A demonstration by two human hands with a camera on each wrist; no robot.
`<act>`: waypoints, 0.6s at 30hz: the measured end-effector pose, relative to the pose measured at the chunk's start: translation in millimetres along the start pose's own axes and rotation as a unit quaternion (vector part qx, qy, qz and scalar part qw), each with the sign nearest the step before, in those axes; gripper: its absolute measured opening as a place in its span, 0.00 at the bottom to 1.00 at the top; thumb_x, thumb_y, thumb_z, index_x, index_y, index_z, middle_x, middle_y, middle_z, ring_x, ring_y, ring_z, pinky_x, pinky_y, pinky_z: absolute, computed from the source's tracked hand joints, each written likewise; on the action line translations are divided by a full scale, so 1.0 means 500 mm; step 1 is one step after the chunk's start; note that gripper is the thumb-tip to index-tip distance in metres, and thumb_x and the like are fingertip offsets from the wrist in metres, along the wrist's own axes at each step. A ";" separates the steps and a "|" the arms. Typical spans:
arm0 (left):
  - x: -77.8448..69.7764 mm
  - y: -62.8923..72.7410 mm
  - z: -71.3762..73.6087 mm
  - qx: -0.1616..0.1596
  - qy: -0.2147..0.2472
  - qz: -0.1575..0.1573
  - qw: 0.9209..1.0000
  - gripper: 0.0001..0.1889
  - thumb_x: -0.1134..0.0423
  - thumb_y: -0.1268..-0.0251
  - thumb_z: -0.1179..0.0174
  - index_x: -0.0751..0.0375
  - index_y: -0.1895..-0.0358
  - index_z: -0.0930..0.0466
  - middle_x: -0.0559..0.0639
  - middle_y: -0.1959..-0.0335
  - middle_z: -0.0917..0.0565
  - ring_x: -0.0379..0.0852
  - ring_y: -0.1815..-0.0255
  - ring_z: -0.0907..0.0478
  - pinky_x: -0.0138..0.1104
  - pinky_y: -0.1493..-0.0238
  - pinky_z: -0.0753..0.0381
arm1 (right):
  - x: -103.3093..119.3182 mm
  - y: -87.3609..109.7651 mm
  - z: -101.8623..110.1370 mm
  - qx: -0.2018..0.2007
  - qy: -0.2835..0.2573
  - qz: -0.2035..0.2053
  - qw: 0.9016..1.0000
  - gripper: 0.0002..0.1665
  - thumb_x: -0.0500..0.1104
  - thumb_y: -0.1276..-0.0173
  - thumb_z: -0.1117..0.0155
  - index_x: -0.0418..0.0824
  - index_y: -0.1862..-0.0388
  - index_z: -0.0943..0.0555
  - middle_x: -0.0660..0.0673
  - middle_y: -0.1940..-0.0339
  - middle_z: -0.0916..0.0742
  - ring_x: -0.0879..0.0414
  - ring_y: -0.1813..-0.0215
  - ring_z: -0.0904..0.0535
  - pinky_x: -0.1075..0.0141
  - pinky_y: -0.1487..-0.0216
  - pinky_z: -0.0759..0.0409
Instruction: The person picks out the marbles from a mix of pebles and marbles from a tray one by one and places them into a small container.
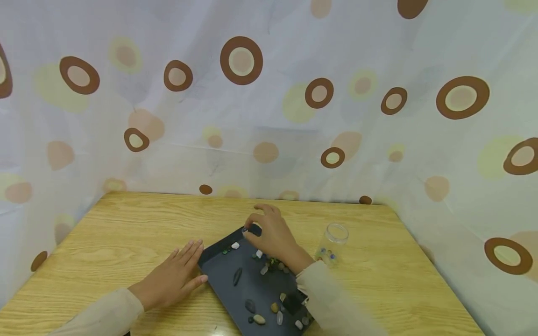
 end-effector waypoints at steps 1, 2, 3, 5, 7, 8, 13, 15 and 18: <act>0.000 0.001 0.001 0.000 -0.001 0.000 1.000 0.40 0.40 0.26 0.58 0.73 0.27 0.48 0.65 0.25 0.48 0.63 0.25 0.52 0.60 0.30 0.48 | -0.012 0.005 0.018 -0.013 -0.001 -0.002 1.000 0.05 0.47 0.37 0.32 0.49 0.65 0.16 0.36 0.34 0.27 0.34 0.32 0.36 0.38 0.40 0.31; 0.000 0.001 0.001 0.000 -0.002 0.000 1.000 0.40 0.41 0.26 0.58 0.73 0.27 0.48 0.65 0.25 0.48 0.63 0.25 0.51 0.59 0.30 0.48 | -0.026 0.010 0.036 -0.027 0.000 -0.007 1.000 0.04 0.47 0.37 0.31 0.48 0.65 0.16 0.36 0.34 0.26 0.34 0.32 0.36 0.38 0.39 0.32; 0.000 0.001 0.001 0.000 -0.002 0.000 1.000 0.40 0.41 0.26 0.58 0.73 0.27 0.48 0.65 0.25 0.48 0.63 0.25 0.51 0.59 0.30 0.48 | -0.040 0.017 0.053 -0.039 0.002 -0.012 0.999 0.04 0.46 0.37 0.31 0.48 0.65 0.16 0.36 0.35 0.26 0.34 0.32 0.36 0.38 0.38 0.32; 0.000 0.002 0.002 -0.002 -0.003 -0.002 1.000 0.40 0.41 0.26 0.58 0.73 0.27 0.48 0.66 0.25 0.47 0.64 0.25 0.51 0.59 0.30 0.47 | -0.069 0.031 0.088 -0.060 0.009 -0.024 0.998 0.05 0.46 0.37 0.31 0.47 0.66 0.16 0.35 0.35 0.25 0.33 0.33 0.35 0.38 0.38 0.33; 0.001 0.003 0.001 -0.002 -0.004 0.000 1.000 0.40 0.41 0.26 0.58 0.73 0.27 0.48 0.65 0.25 0.48 0.63 0.25 0.51 0.59 0.30 0.47 | -0.100 0.047 0.119 -0.075 0.014 -0.038 0.996 0.05 0.45 0.38 0.30 0.46 0.65 0.16 0.34 0.36 0.26 0.32 0.33 0.36 0.37 0.38 0.34; 0.002 0.003 0.001 -0.002 -0.005 0.000 1.000 0.40 0.41 0.26 0.57 0.73 0.27 0.47 0.65 0.25 0.47 0.63 0.25 0.51 0.60 0.30 0.47 | -0.117 0.056 0.133 -0.080 0.015 -0.047 0.996 0.05 0.44 0.38 0.30 0.45 0.65 0.16 0.33 0.36 0.26 0.31 0.33 0.36 0.36 0.38 0.35; 0.004 0.003 -0.002 -0.006 -0.009 -0.003 1.000 0.40 0.40 0.26 0.58 0.73 0.27 0.47 0.65 0.25 0.47 0.63 0.25 0.51 0.59 0.30 0.47 | -0.194 0.102 0.188 -0.094 0.014 -0.091 0.991 0.07 0.41 0.37 0.32 0.39 0.63 0.16 0.29 0.36 0.27 0.27 0.34 0.38 0.31 0.39 0.38; 0.004 0.002 -0.004 -0.006 -0.009 -0.004 1.000 0.40 0.40 0.26 0.58 0.73 0.27 0.47 0.65 0.25 0.48 0.63 0.25 0.51 0.59 0.30 0.47 | -0.218 0.122 0.202 -0.096 0.012 -0.105 0.990 0.07 0.40 0.36 0.33 0.38 0.62 0.17 0.28 0.36 0.28 0.26 0.34 0.39 0.30 0.39 0.40; 0.005 0.001 -0.005 -0.005 -0.011 -0.006 1.000 0.40 0.40 0.26 0.59 0.73 0.27 0.48 0.65 0.25 0.48 0.63 0.25 0.51 0.59 0.30 0.47 | -0.247 0.150 0.215 -0.100 0.014 -0.117 0.988 0.08 0.39 0.36 0.33 0.36 0.62 0.17 0.27 0.37 0.28 0.25 0.35 0.39 0.30 0.39 0.41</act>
Point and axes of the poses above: each hand's wrist, its own y-axis away from the middle knuckle, its own z-axis out of the back of the hand, x = y × z, the point moved 8 cm from there along -y, towards the middle knuckle
